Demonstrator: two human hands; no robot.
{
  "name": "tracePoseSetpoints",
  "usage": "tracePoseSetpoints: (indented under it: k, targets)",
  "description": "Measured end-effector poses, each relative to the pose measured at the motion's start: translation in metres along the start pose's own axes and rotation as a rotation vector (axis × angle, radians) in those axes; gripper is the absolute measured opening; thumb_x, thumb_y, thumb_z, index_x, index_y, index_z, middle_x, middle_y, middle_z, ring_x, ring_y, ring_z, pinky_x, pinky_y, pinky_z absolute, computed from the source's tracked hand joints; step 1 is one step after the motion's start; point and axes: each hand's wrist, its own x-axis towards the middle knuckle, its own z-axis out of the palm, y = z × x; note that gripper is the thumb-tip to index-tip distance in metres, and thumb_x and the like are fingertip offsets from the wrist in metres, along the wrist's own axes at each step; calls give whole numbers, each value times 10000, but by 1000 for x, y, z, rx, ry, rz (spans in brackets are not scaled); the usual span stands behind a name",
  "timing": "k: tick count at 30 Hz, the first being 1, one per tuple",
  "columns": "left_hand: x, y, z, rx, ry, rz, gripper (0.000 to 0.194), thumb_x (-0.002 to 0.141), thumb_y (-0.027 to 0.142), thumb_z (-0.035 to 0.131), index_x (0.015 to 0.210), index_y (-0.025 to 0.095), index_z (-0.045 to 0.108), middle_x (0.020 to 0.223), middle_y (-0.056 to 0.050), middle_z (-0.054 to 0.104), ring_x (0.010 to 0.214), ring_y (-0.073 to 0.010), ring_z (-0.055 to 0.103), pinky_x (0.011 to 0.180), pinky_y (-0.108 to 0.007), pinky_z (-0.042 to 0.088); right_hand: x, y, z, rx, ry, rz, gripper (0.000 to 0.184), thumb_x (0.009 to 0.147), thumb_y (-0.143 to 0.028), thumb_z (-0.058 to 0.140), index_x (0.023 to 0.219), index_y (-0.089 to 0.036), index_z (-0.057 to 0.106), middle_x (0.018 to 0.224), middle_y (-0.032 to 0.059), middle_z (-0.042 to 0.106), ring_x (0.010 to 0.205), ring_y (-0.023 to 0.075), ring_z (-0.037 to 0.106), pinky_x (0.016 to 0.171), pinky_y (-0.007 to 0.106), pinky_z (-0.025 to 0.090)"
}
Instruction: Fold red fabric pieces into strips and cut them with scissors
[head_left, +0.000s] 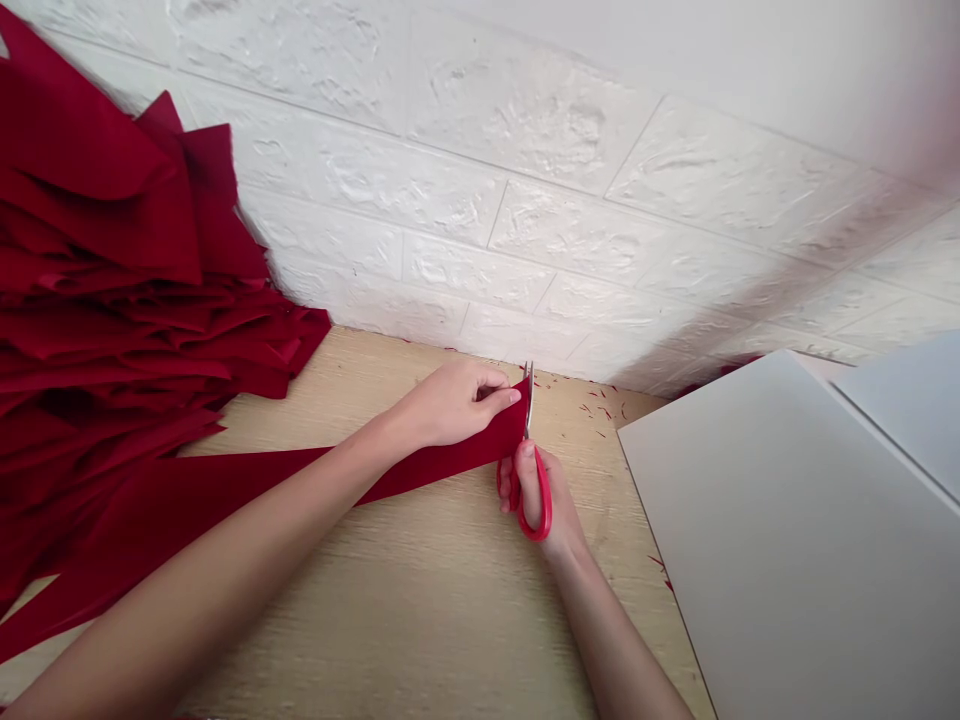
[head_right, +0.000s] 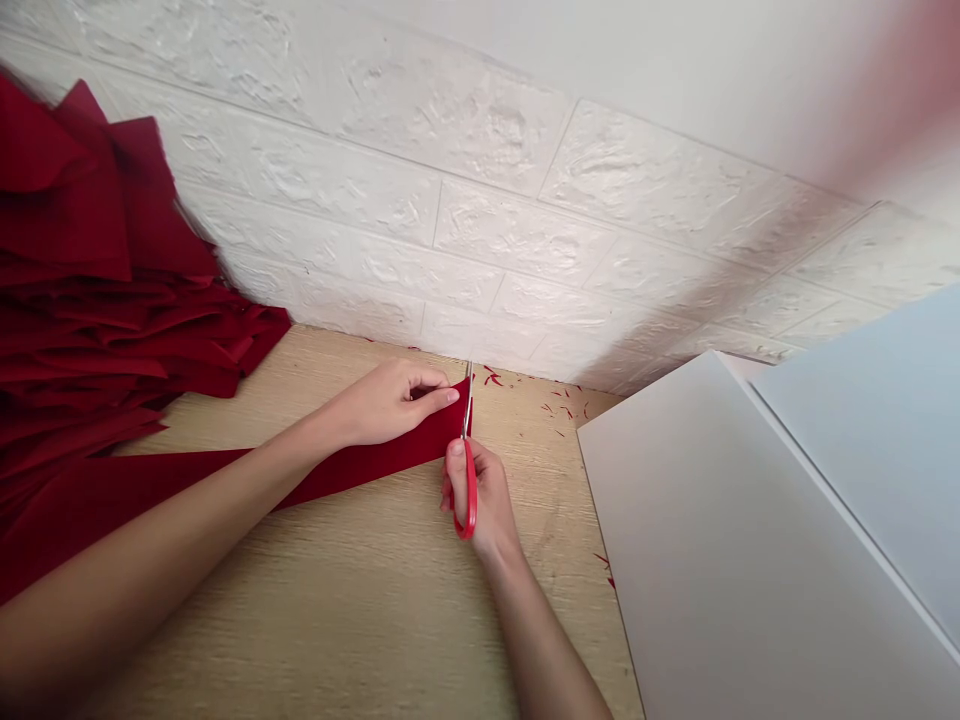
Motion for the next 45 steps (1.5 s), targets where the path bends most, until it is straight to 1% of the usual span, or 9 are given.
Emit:
tracePoseSetpoints:
  k: [5,9,12,14,18,22,27,35,45]
  targets:
    - [0,-2,2,-1,-8,1,378,928,377,452,641,197,284,600,48,256,561,-94,266,573,-305,181,1,6,0,22,17,45,658,777,-842,505,588,-213,464,474,-34,482,362,91,421,372,232,315]
    - [0,-1,1,-1,-35,-4,381,930,390,452,636,195,309,586,49,284,556,-96,282,567,-306,185,5,9,-5,71,105,12,637,829,-806,477,569,-226,432,439,-43,432,359,92,348,359,241,259]
    - [0,0,-1,-3,-13,-1,382,931,396,451,632,194,324,599,49,285,563,-95,285,573,-299,200,8,6,-13,106,182,-37,621,859,-784,456,585,-227,440,451,-40,426,391,103,365,383,246,260]
    - [-1,1,-3,-6,10,12,381,932,394,450,629,192,338,609,48,286,571,-95,291,577,-295,209,10,2,-17,125,208,-58,629,861,-800,419,597,-230,449,461,-39,422,405,111,387,403,251,290]
    - [-2,1,-4,-3,19,12,378,932,397,452,630,190,361,605,48,309,574,-96,306,576,-292,218,8,-5,-19,19,117,-87,645,847,-826,397,624,-226,476,517,-16,480,466,130,448,477,273,371]
    - [-2,2,-2,3,30,4,386,931,404,459,625,189,365,593,50,321,566,-95,310,570,-293,210,3,-7,-16,-153,15,-107,641,867,-815,374,644,-222,464,558,-6,508,524,137,462,528,277,384]
    - [-1,2,-2,-16,16,23,383,928,394,453,631,196,313,599,52,293,563,-92,297,572,-291,203,1,-5,-11,-170,-61,-106,625,875,-807,375,696,-217,481,580,-12,507,544,138,464,540,277,368]
    - [-3,0,0,-9,-13,16,373,929,399,444,646,200,303,600,52,291,563,-94,294,572,-293,200,1,-4,-5,-120,-7,-58,627,841,-824,418,633,-233,422,536,-24,463,487,128,436,486,274,350]
    - [-2,0,0,-4,-13,8,379,932,411,446,640,195,338,606,52,299,566,-94,302,577,-293,206,-1,-4,-4,-98,10,-30,634,807,-830,472,629,-222,444,536,-26,476,440,105,422,426,251,318]
